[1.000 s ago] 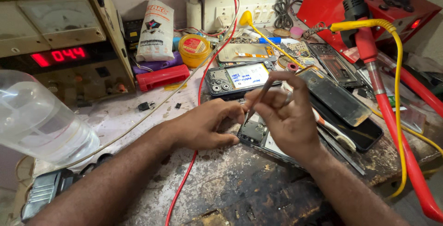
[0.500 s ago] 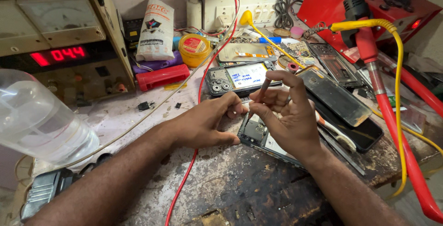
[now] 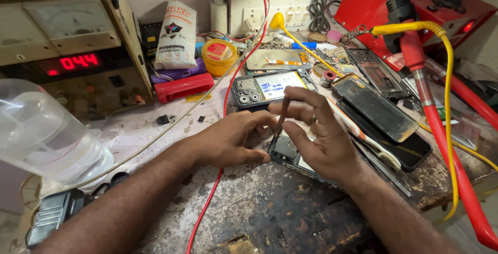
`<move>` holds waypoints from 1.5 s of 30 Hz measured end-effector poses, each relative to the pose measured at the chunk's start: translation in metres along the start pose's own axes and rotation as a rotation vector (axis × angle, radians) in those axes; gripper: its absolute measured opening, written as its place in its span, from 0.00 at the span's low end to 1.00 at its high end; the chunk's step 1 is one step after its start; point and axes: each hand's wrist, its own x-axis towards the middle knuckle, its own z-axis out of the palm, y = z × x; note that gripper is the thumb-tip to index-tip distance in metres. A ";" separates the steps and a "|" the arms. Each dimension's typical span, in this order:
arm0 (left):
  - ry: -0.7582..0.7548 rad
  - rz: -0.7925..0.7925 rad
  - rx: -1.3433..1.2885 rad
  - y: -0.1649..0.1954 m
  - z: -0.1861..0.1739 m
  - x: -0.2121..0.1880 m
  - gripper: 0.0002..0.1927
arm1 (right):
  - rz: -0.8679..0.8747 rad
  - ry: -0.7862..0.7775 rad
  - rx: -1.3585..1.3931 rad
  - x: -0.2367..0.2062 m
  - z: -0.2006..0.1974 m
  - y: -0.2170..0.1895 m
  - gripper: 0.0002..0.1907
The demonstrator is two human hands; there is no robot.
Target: The person inspects a black smartphone, then uses a small screwdriver to remove screws from the back of a disassembled phone. The person removes the back cover and sets it aside, exposing the internal components.
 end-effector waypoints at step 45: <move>0.003 -0.110 -0.035 0.005 -0.001 0.000 0.37 | 0.028 0.224 0.029 0.005 -0.005 0.013 0.30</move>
